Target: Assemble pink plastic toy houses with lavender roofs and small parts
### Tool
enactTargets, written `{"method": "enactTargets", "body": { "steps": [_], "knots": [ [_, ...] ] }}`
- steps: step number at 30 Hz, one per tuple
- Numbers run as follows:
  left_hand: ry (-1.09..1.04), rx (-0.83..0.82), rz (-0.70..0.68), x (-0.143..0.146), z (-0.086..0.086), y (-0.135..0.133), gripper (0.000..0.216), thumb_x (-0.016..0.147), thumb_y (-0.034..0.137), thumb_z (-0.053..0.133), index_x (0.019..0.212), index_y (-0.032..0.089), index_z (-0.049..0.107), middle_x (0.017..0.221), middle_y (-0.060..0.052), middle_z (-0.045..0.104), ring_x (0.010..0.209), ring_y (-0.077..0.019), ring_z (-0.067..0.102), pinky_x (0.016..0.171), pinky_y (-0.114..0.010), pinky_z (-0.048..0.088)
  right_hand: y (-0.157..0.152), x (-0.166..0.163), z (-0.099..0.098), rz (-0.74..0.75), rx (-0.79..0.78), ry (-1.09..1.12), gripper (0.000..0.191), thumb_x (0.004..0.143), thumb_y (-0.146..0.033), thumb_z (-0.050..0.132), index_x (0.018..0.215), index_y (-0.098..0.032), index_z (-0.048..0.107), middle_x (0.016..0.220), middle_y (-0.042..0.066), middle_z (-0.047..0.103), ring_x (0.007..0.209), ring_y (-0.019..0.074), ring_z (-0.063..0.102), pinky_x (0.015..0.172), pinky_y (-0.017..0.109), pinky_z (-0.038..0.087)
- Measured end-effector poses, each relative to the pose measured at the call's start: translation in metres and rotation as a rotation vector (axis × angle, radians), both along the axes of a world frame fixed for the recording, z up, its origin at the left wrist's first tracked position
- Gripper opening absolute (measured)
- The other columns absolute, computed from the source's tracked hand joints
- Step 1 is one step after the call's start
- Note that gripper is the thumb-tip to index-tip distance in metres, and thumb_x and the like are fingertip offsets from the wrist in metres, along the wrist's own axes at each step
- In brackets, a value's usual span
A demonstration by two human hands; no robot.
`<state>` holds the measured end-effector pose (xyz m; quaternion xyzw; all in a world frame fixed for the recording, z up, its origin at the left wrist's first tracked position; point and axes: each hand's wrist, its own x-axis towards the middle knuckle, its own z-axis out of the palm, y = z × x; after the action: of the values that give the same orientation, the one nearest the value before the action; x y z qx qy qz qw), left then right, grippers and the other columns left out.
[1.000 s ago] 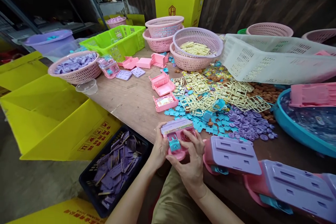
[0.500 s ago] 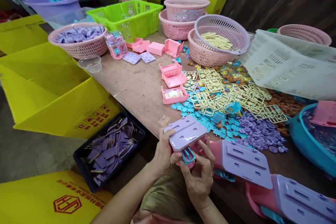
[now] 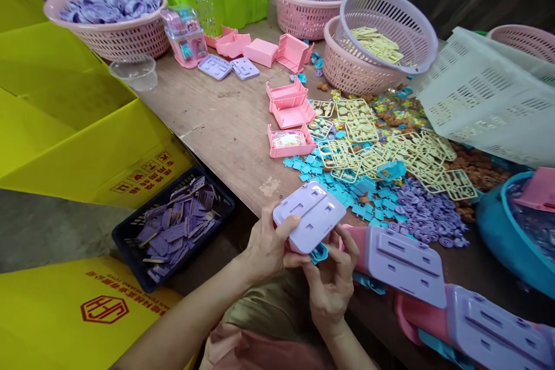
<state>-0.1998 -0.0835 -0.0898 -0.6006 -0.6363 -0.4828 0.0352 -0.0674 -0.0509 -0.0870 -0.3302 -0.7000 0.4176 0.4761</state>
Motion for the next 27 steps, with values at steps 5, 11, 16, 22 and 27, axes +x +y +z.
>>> {"method": "enactTargets", "body": {
  "steps": [5,11,16,22,27],
  "knots": [
    [-0.086,-0.013,-0.05,-0.005,-0.003,0.0,0.063,0.081,0.063,0.038,0.133,0.032,0.02,0.119,-0.011,0.03,0.107,-0.0255,0.046,0.072,-0.037,0.052,0.003,0.001,0.0,0.026,0.019,-0.059,0.027,0.077,-0.017,0.064,0.101,-0.024,0.055,0.134,0.007,0.034,0.132,0.0292,0.029,0.104,0.053,0.031],
    [-0.348,-0.076,-0.135,-0.023,0.001,0.0,0.057,0.083,0.062,0.037,0.129,0.029,0.028,0.117,-0.009,0.035,0.114,-0.0261,0.043,0.093,-0.046,0.04,0.021,-0.01,0.016,0.038,0.007,-0.184,0.024,0.081,-0.029,0.059,0.104,-0.023,0.055,0.14,0.009,0.031,0.129,0.0278,0.034,0.102,0.05,0.033],
    [-0.694,-0.189,-0.279,-0.039,0.009,0.005,0.077,0.078,0.067,0.042,0.136,0.025,0.014,0.138,-0.013,0.029,0.129,-0.0278,0.029,0.107,-0.045,0.023,0.045,-0.039,0.039,0.138,-0.138,-0.171,0.047,0.079,-0.034,0.06,0.122,-0.027,0.043,0.129,0.008,0.045,0.12,0.0223,0.044,0.101,0.043,0.035],
    [-0.926,-0.248,-0.287,-0.048,0.013,0.011,0.093,0.071,0.059,0.061,0.136,0.025,0.004,0.139,-0.013,0.032,0.124,-0.0268,0.039,0.107,-0.045,0.025,0.061,-0.057,0.056,0.208,-0.161,-0.28,0.033,0.081,-0.035,0.055,0.113,-0.029,0.056,0.123,0.005,0.047,0.118,0.023,0.043,0.101,0.045,0.033],
    [-0.967,-0.26,-0.277,-0.049,0.018,0.014,0.089,0.07,0.067,0.055,0.134,0.023,0.01,0.133,-0.014,0.04,0.119,-0.0256,0.045,0.103,-0.041,0.031,0.06,-0.061,0.061,0.127,-0.179,-0.314,0.033,0.074,-0.03,0.062,0.107,-0.028,0.06,0.109,0.004,0.051,0.105,0.0227,0.051,0.095,0.045,0.039]
  ]
}}
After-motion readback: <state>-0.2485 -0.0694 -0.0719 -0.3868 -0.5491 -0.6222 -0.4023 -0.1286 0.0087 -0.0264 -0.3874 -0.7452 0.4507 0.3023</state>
